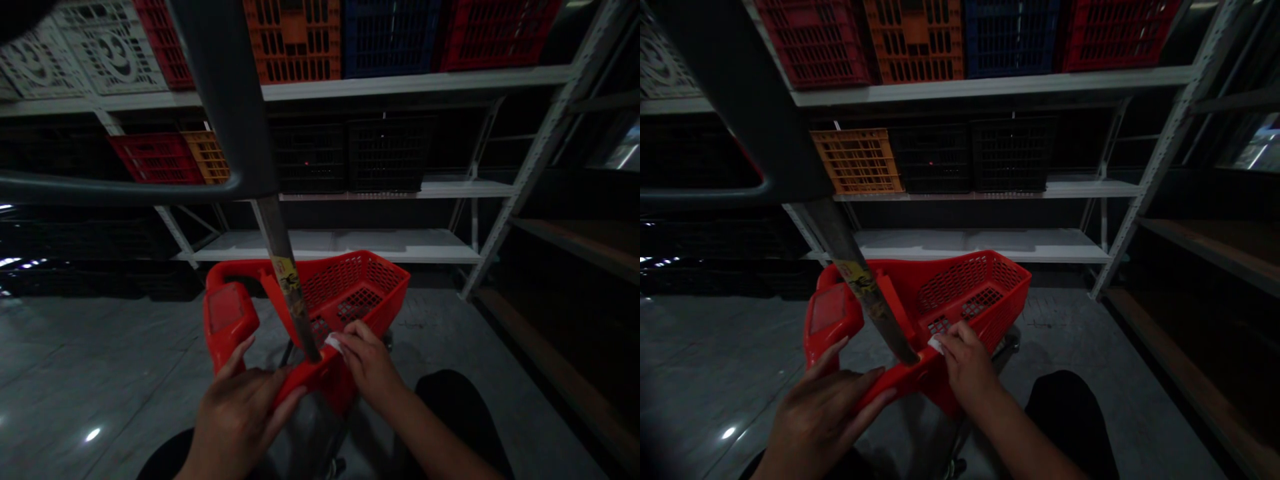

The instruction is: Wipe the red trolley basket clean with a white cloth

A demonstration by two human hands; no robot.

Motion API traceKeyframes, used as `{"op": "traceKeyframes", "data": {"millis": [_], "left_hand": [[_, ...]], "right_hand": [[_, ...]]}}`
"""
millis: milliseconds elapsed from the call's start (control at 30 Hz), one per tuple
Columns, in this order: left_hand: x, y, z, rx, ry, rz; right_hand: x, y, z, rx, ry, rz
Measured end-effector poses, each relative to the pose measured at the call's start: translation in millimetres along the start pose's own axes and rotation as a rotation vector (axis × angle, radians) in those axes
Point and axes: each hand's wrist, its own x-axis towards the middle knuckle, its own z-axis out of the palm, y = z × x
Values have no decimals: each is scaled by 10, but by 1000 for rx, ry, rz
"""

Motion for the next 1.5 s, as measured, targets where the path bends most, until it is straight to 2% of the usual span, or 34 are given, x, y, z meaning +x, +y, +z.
{"op": "traceKeyframes", "data": {"millis": [200,267,433,500,600,800,967,1067,1200,1333,1400,1500], "left_hand": [[-28,-127,-47,-35,-6,41],[-53,-173,-53,-40,-3,55],[-99,-293,-67,-37,-34,121],[-113,-341,-78,-45,-51,114],[-130,-402,-99,-59,-89,126],[-131,-510,-132,-80,-191,119],[-82,-587,-170,-51,-256,121],[-86,-586,-189,132,-310,115],[-114,-456,-153,337,-333,21],[-36,-237,-63,368,-279,-207],[16,-175,-22,388,-235,-278],[36,-191,19,377,-214,-283]], "right_hand": [[36,409,-46,-113,61,97],[24,376,-35,-104,58,100],[-38,34,14,21,-7,39],[-46,-23,16,44,-21,41],[-41,48,-5,-2,-25,82],[-67,290,-73,-120,59,150],[-114,148,-42,-52,20,91],[-122,61,-5,-9,2,59],[-130,97,7,-51,-20,67],[-84,170,-67,-140,-71,109],[10,154,-144,-182,-147,138],[254,37,-237,-150,-242,111]]}}
